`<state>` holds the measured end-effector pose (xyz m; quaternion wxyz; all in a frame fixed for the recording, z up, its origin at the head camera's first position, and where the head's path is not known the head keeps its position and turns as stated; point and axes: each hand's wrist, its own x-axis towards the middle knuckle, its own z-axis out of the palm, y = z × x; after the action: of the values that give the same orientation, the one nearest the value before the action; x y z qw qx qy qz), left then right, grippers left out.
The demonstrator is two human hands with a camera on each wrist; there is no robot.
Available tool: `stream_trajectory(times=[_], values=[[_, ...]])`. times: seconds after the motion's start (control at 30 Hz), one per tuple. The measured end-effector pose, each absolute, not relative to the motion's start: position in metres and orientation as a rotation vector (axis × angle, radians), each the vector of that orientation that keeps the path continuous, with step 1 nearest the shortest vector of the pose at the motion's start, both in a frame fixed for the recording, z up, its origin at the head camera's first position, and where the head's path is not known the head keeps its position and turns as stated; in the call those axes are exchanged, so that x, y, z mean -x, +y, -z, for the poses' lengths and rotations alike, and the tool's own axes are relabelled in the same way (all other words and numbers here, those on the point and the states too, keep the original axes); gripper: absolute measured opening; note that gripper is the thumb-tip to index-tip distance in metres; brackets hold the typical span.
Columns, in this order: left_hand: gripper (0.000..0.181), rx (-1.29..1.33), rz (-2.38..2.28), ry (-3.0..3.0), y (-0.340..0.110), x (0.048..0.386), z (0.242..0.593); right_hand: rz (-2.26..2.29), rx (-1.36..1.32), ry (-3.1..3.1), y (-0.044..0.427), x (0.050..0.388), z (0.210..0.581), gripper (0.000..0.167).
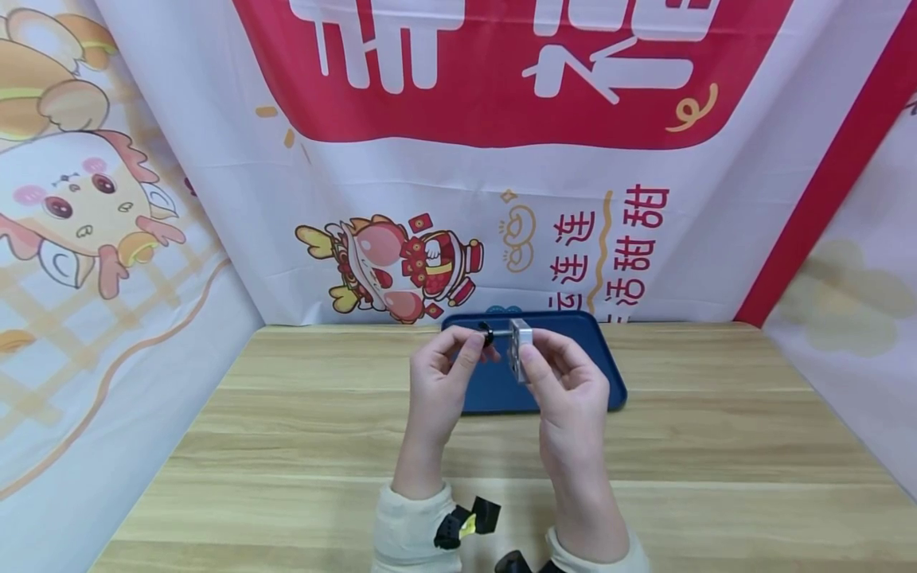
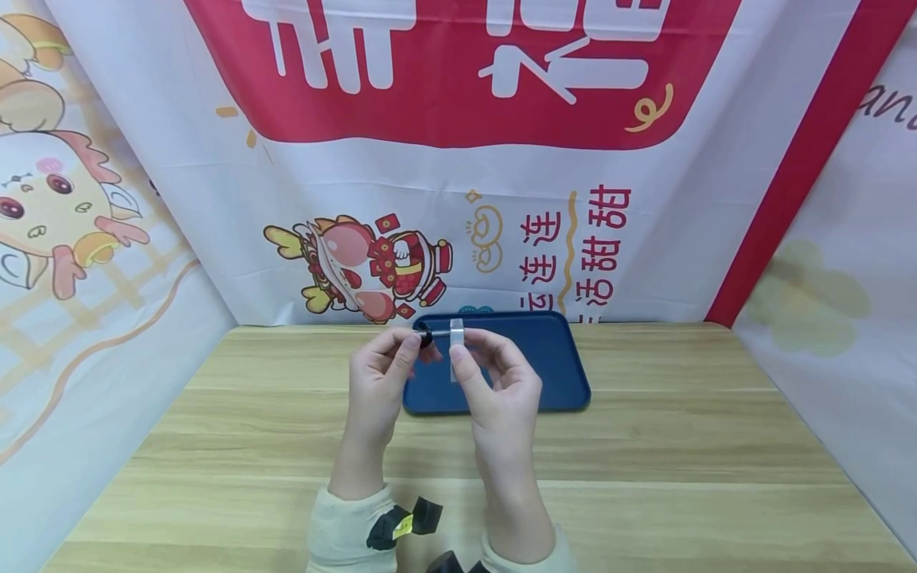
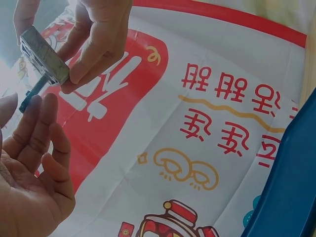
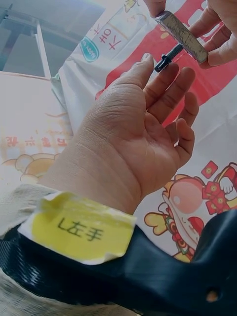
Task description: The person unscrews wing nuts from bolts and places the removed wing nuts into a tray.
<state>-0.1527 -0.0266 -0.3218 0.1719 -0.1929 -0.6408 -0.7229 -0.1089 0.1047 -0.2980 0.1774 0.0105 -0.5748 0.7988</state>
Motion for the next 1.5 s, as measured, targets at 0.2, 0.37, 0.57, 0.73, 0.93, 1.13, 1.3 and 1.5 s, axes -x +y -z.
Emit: stream_trajectory(times=[0.2,0.37,0.57,0.73,0.93,1.13,1.3,1.5], values=[[0.032,0.545,1.966,-1.881,-0.0320,0.1543,0.3235,-2.272,-0.021,-1.635,0.1046,0.1078,0.2964,0.021],[0.049,0.638,1.859,-1.902,-0.0354,0.1532,0.3233,-2.276,-0.020,-1.640,0.1044,0.1074,0.2969,0.023],[0.044,0.646,1.827,-1.927,-0.0341,0.1527,0.3224,-2.272,-0.019,-1.639,0.1043,0.1071,0.2960,0.023],[0.040,0.624,1.824,-1.938,-0.0342,0.1528,0.3226,-2.267,-0.014,-1.633,0.1043,0.1079,0.2966,0.021],[0.037,0.620,1.832,-1.942,-0.0342,0.1535,0.3234,-2.266,-0.014,-1.638,0.1041,0.1079,0.2963,0.022],[0.036,0.600,1.829,-1.952,-0.0338,0.1529,0.3240,-2.266,-0.018,-1.640,0.1042,0.1076,0.2960,0.023],[0.033,0.580,1.848,-1.951,-0.0330,0.1530,0.3236,-2.274,-0.019,-1.633,0.1044,0.1076,0.2962,0.022],[0.025,0.536,1.889,-1.942,-0.0308,0.1537,0.3225,-2.269,-0.020,-1.636,0.1047,0.1074,0.2951,0.023]])
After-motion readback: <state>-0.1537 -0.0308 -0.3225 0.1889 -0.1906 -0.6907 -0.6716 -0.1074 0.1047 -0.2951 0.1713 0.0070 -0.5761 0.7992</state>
